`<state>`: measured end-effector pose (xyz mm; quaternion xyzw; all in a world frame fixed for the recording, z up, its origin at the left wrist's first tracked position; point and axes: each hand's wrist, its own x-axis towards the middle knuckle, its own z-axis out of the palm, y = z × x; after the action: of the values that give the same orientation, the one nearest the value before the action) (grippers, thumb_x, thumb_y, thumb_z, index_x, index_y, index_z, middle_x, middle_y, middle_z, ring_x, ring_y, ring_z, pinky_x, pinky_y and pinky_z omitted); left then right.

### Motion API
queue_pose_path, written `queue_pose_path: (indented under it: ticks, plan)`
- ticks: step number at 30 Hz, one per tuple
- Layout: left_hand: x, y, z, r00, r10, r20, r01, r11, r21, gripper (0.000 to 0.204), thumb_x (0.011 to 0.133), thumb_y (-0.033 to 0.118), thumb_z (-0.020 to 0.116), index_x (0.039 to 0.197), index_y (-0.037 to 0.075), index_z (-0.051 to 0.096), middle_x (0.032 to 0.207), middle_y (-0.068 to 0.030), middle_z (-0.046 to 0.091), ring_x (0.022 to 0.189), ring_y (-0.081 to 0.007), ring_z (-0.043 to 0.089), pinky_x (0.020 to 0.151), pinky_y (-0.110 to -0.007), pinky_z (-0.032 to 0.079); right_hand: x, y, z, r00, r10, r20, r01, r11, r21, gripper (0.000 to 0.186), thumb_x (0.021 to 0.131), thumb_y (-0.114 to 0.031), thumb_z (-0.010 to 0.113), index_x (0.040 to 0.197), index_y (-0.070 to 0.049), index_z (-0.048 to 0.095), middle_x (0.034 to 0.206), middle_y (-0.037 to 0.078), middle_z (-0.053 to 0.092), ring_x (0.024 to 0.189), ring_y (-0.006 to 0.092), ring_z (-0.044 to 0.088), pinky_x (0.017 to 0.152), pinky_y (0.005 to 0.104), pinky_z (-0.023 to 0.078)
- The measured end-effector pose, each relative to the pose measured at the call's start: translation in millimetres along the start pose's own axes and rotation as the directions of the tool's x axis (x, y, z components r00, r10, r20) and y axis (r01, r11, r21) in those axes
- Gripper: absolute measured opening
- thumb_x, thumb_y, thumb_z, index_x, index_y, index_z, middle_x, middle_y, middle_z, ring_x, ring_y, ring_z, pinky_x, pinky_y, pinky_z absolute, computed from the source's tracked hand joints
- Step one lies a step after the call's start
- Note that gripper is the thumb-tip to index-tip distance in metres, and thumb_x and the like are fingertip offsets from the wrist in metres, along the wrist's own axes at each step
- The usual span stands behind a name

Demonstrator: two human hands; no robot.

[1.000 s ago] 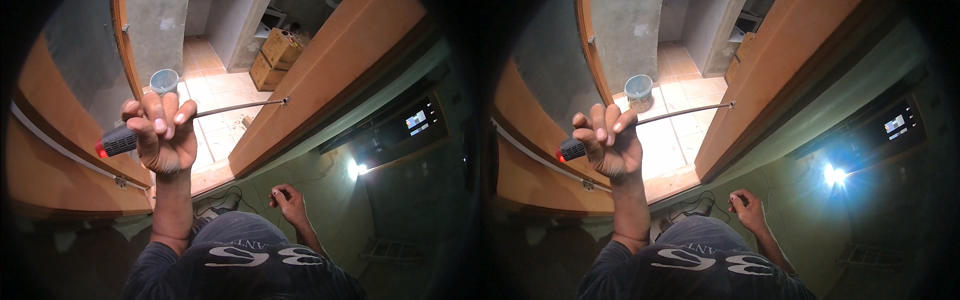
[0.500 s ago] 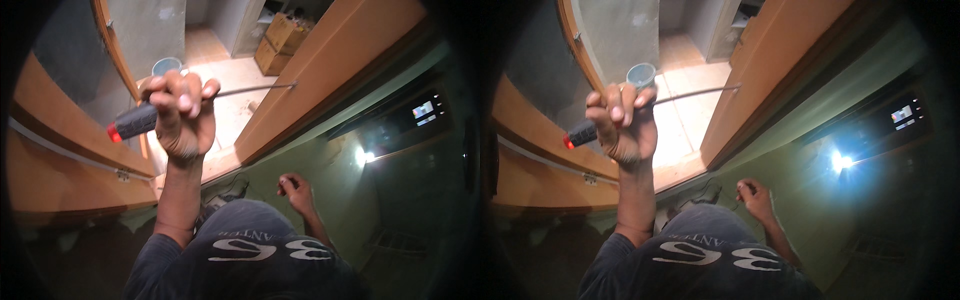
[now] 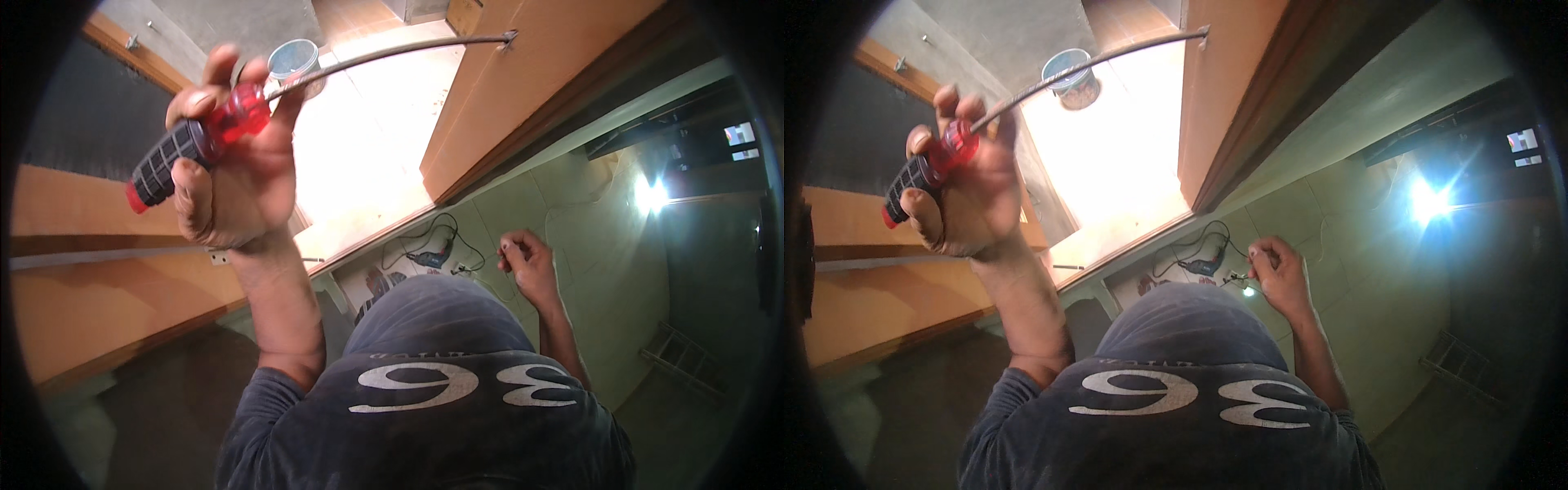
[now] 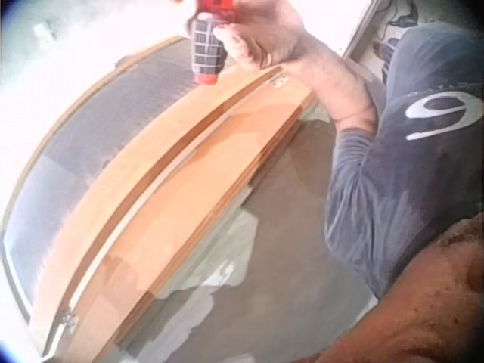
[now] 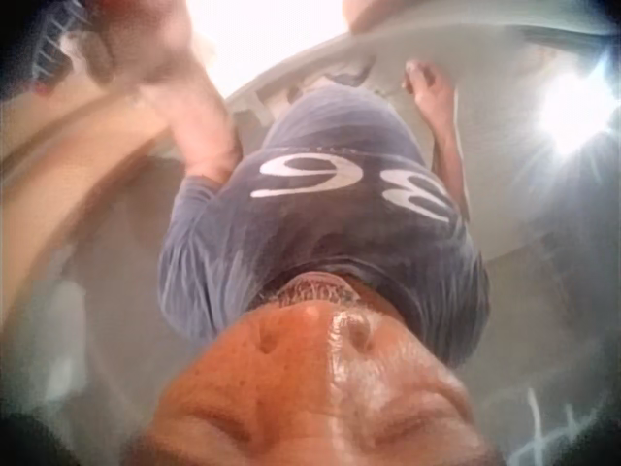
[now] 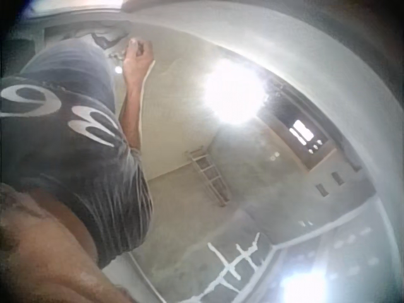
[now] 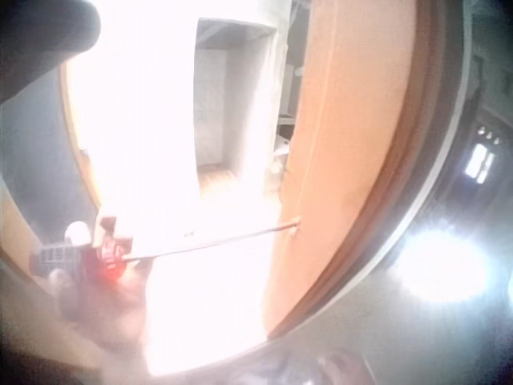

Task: The person installs a door latch and strike plate on a wooden door frame. They use a hammer to drive nails into the frame and a screwdriver to tighten screws on the latch mechanism. The person moves between the door frame and a nearby work area to retrieve tools.

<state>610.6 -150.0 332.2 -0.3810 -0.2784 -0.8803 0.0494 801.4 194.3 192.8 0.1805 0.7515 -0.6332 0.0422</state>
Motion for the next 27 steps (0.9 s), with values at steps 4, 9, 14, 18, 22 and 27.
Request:
queue_pose_path:
  ticks: [4, 9, 14, 18, 22, 27]
  plan:
    - [0, 13, -8, 0.991, -0.021, 0.134, 0.017, 0.999, 0.036, 0.063, 0.090, 0.018, 0.075, 0.147, 0.009, 0.050, 0.135, -0.0183, 0.047, 0.135, -0.0375, 0.048, 0.116, -0.052, 0.044, 2, 12, 0, 0.998, 0.063, 0.021, -0.062, 0.997, -0.047, 0.011, 0.100, -0.012, 0.062, 0.100, -0.002, 0.067, 0.083, 0.004, 0.066, 0.071, 0.0106, 0.063, 0.064, 0.0266, 0.050]
    - [5, 17, -7, 1.000, 0.010, 0.027, -0.013, 0.993, 0.121, 0.044, 0.091, 0.005, 0.066, 0.134, 0.010, 0.056, 0.127, -0.0173, 0.061, 0.139, -0.0385, 0.049, 0.115, -0.056, 0.045, 9, 2, 16, 0.992, -0.037, 0.119, 0.058, 0.981, -0.183, 0.011, 0.098, -0.011, 0.064, 0.100, -0.001, 0.067, 0.080, 0.002, 0.065, 0.070, 0.0092, 0.063, 0.063, 0.0255, 0.049]
    - [5, 7, -1, 0.996, 0.037, 0.079, -0.038, 0.999, 0.007, 0.034, 0.091, 0.001, 0.064, 0.123, 0.013, 0.060, 0.123, -0.0101, 0.063, 0.141, -0.0361, 0.047, 0.120, -0.066, 0.033, 9, -14, 31, 0.988, -0.057, 0.146, 0.087, 0.975, -0.204, 0.012, 0.098, -0.012, 0.064, 0.099, -0.001, 0.068, 0.077, 0.001, 0.064, 0.068, 0.0072, 0.059, 0.061, 0.0252, 0.047]
    - [2, 0, 0, 0.997, 0.030, 0.073, -0.023, 0.996, -0.083, 0.017, 0.097, 0.010, 0.064, 0.113, 0.011, 0.059, 0.105, -0.0069, 0.061, 0.138, -0.0382, 0.050, 0.113, -0.066, 0.044, 7, -21, 37, 0.982, -0.102, 0.161, 0.134, 0.969, -0.208, 0.013, 0.098, -0.013, 0.063, 0.100, -0.001, 0.067, 0.072, -0.001, 0.060, 0.063, 0.0051, 0.052, 0.057, 0.0250, 0.043]
    - [10, -2, -5, 0.990, 0.023, 0.137, -0.003, 0.989, -0.147, 0.015, 0.104, 0.024, 0.057, 0.110, 0.011, 0.057, 0.096, -0.0051, 0.061, 0.129, -0.0404, 0.057, 0.105, -0.063, 0.053, 6, -26, 37, 0.983, -0.053, 0.176, 0.095, 0.966, -0.240, 0.012, 0.099, -0.011, 0.064, 0.098, -0.001, 0.068, 0.079, 0.002, 0.065, 0.069, 0.0078, 0.062, 0.062, 0.0249, 0.049]
    - [3, -5, -7, 0.998, 0.052, 0.018, -0.051, 0.997, -0.066, 0.009, 0.097, 0.015, 0.061, 0.101, 0.008, 0.057, 0.092, -0.0091, 0.059, 0.116, -0.0468, 0.061, 0.098, -0.064, 0.056, 10, -27, 39, 0.982, -0.044, 0.183, 0.096, 0.953, -0.286, 0.013, 0.099, -0.012, 0.064, 0.099, 0.000, 0.068, 0.080, 0.001, 0.065, 0.071, 0.0082, 0.063, 0.062, 0.0251, 0.049]
